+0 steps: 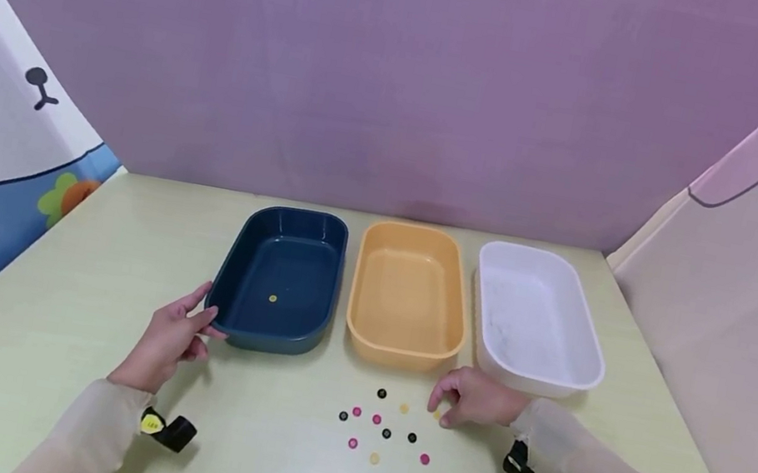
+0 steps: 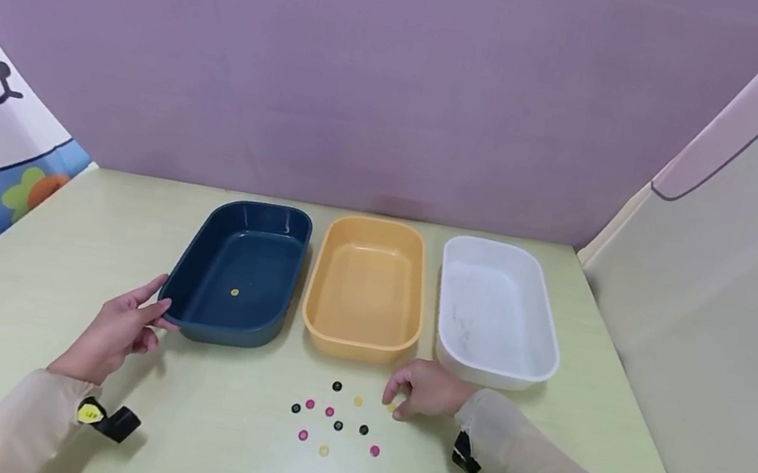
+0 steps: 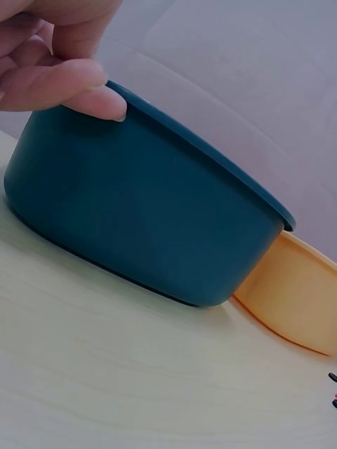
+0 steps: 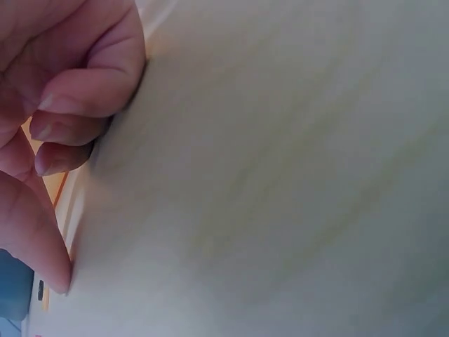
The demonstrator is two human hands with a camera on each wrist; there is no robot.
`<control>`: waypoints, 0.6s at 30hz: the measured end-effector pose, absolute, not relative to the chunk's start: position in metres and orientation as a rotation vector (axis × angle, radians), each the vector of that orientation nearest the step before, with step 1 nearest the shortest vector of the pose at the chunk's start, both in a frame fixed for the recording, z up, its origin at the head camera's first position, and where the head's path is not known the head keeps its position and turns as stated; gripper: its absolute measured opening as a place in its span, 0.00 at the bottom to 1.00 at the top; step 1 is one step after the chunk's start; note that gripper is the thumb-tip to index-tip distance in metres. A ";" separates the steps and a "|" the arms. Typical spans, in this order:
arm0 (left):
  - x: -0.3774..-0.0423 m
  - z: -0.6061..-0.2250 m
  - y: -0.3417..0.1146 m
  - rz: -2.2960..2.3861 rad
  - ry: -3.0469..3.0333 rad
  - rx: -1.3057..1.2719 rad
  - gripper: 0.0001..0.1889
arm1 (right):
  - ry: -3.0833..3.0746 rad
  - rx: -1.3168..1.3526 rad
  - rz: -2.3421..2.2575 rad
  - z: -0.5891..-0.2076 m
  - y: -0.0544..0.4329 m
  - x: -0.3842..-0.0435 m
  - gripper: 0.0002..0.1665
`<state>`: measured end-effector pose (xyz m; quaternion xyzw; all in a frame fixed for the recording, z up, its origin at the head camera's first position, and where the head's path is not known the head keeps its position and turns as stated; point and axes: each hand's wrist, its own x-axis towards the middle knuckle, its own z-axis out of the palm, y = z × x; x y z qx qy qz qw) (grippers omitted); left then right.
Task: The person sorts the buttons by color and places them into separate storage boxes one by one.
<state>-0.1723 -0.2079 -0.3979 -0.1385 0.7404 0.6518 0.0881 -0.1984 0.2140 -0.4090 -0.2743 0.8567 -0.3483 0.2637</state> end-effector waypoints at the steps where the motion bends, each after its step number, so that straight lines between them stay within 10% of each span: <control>1: -0.172 -0.398 -0.208 1.942 2.204 -0.412 0.31 | 2.319 -0.736 -0.936 -0.409 0.214 -0.198 0.12; 18: -0.172 -0.397 -0.206 1.947 2.221 -0.415 0.31 | 2.340 -0.832 -0.835 -0.411 0.216 -0.195 0.10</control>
